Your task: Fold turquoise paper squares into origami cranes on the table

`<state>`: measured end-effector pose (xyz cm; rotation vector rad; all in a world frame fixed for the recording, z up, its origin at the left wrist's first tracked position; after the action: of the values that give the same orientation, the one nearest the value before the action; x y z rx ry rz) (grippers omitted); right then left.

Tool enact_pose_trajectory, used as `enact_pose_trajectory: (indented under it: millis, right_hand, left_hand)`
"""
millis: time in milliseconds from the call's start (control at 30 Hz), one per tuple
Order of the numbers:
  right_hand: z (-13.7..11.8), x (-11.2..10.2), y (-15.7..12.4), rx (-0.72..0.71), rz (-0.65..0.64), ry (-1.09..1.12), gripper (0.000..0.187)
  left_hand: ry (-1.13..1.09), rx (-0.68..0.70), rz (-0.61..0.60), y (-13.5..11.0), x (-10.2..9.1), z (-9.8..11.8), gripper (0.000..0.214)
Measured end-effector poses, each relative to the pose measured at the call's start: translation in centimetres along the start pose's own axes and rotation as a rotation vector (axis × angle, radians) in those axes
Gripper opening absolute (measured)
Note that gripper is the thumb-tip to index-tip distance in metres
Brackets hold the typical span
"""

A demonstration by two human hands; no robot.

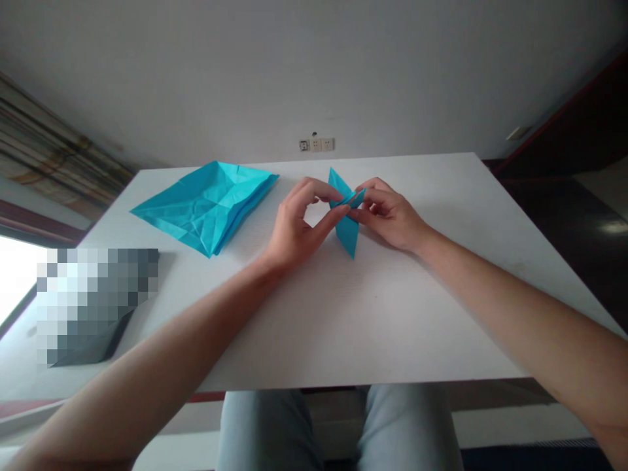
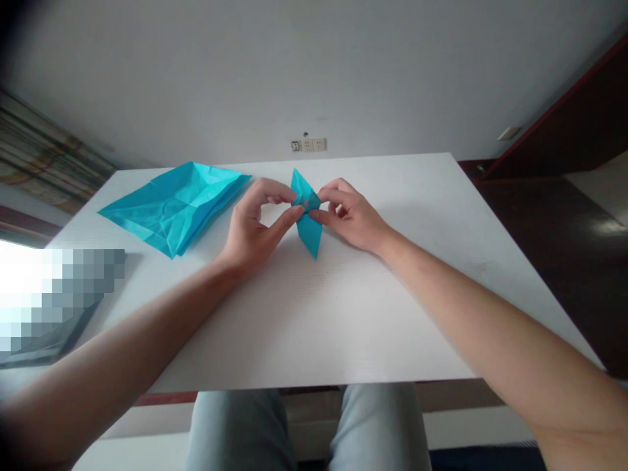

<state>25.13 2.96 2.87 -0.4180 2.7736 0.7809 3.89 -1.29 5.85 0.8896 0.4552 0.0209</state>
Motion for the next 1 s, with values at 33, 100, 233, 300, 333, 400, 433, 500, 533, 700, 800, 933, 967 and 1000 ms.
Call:
enact_pose_trajectory:
  millis: [33, 100, 233, 300, 333, 400, 433, 500, 533, 700, 800, 933, 967, 1000]
  right_hand:
    - [0.3, -0.1, 0.0, 0.025, 0.013, 0.040, 0.034]
    - [0.8, -0.2, 0.1, 0.094, 0.035, 0.147, 0.035]
    - [0.9, -0.5, 0.2, 0.154, 0.062, 0.283, 0.040]
    - [0.3, -0.6, 0.3, 0.143, 0.043, 0.294, 0.041]
    - [0.0, -0.6, 0.3, 0.137, 0.030, 0.295, 0.040]
    - [-0.4, -0.5, 0.3, 0.134, 0.000, 0.296, 0.040]
    - [-0.6, -0.4, 0.3, 0.134, -0.012, 0.297, 0.041]
    - [-0.6, -0.3, 0.2, 0.124, -0.023, 0.295, 0.043]
    - [-0.6, -0.2, 0.2, 0.112, -0.025, 0.290, 0.044]
    - [-0.5, -0.4, 0.2, 0.008, 0.018, 0.227, 0.050]
    - [-0.9, -0.5, 0.0, -0.013, 0.054, 0.153, 0.053]
    - [-1.7, -0.3, -0.3, -0.046, 0.025, 0.088, 0.048]
    - [-1.9, -0.3, -0.3, -0.059, 0.020, 0.073, 0.047]
    - [-2.0, -0.3, -0.3, -0.070, 0.024, 0.056, 0.046]
  left_hand:
    - [0.005, 0.002, 0.014, 0.0, -0.2, -0.1, 0.023]
    - [0.017, -0.017, 0.038, -0.1, -0.5, -0.5, 0.030]
    - [0.010, -0.055, -0.022, -0.6, -0.3, -0.8, 0.047]
    - [-0.026, -0.056, -0.067, -0.8, 0.1, -0.5, 0.055]
    - [-0.047, -0.054, -0.076, -0.8, 0.3, -0.3, 0.057]
    - [-0.074, -0.047, -0.077, -0.9, 0.6, 0.0, 0.053]
    - [-0.076, -0.044, -0.070, -0.9, 0.8, -0.1, 0.049]
    - [-0.062, -0.032, -0.052, -0.9, 0.9, -0.3, 0.042]
    - [-0.052, -0.024, -0.043, -0.9, 0.9, -0.5, 0.040]
    - [0.010, 0.017, 0.006, -0.9, 0.5, -0.9, 0.031]
    - [0.042, 0.030, 0.031, -0.8, 0.2, -0.9, 0.025]
    - [0.021, 0.048, 0.033, -0.7, 0.2, -0.8, 0.019]
    - [0.012, 0.043, 0.028, -0.7, 0.2, -0.8, 0.019]
    - [0.002, 0.034, 0.021, -0.7, 0.3, -0.7, 0.021]
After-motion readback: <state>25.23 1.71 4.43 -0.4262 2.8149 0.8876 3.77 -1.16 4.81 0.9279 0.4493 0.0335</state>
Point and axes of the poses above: each hand's wrist, its own y-axis towards the middle knuckle, its own x-axis out of the palm, z = x × y, the point moved 5 cm from there along y, towards the middle knuckle, and after that the axes turned 5 degrees about z, right-handed, at the moved point
